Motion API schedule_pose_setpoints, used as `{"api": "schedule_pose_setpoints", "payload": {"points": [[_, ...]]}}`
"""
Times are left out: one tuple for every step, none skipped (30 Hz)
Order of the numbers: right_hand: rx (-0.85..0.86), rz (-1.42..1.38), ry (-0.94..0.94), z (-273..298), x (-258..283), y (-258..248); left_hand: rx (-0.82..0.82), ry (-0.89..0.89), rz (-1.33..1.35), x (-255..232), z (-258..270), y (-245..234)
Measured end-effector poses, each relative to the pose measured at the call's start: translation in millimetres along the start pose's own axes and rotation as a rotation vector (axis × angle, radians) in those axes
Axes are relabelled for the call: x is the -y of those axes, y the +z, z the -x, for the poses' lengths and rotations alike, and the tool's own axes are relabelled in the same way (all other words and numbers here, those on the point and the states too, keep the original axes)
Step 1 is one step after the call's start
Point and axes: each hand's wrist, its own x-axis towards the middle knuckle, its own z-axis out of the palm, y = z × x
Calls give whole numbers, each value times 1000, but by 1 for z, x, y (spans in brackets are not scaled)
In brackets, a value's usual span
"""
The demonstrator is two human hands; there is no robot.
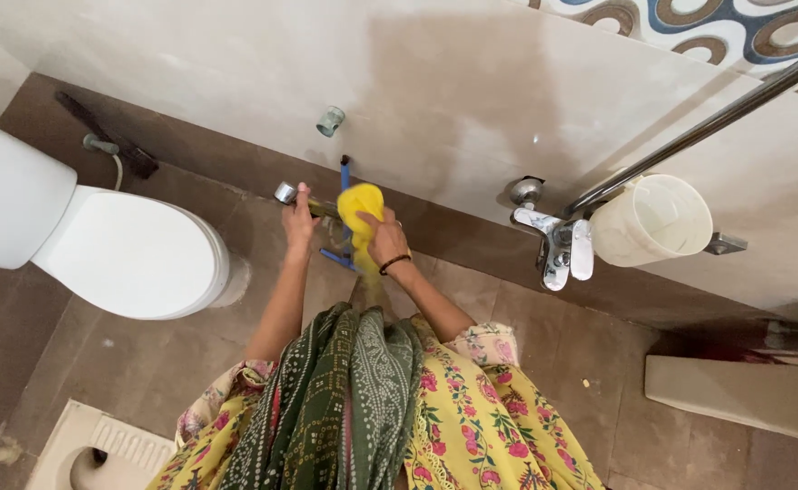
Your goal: Cleaning a handheld bidet spray nozzle with a yellow sponge in a bathroom.
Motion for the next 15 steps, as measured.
{"api": "schedule_pose_setpoints", "payload": {"points": [[1,1,0,0,14,-9,0,-1,1,7,-2,4],[-19,-27,-37,0,28,-18,-10,-31,-36,15,-5,8],[-39,-57,-77,-1,43,-27,-22,-60,-78,20,-7,10],[-39,-58,-78,0,42,-20,-24,-59,-78,29,-15,11],[-56,-53,-160,1,42,-13,11,0,3,38,-22,12],[-74,-48,-241,3,42,-7,47,59,83,46,-29,13],[-73,-46,-243,1,19,5,45,60,86,35,-25,10],[-19,2,-157,0,-5,16,59,-22,56,24,-22,7],[35,51,-72,-1,-28,28,70,-104,24,13,-19,4],[36,52,-74,-5,-32,19,68,-103,27,7,-14,6],[0,33,-21,-8,-36,10,85,-68,-11,1,-8,7],[-36,13,32,-11,-40,2,101,-32,-49,-5,-3,8],[-35,15,30,-11,-19,-17,100,-31,-47,8,-9,8],[-108,-1,-33,-11,3,-36,90,150,-155,21,-15,7],[-179,-16,-97,-12,23,-56,78,329,-261,35,-20,8]]}}
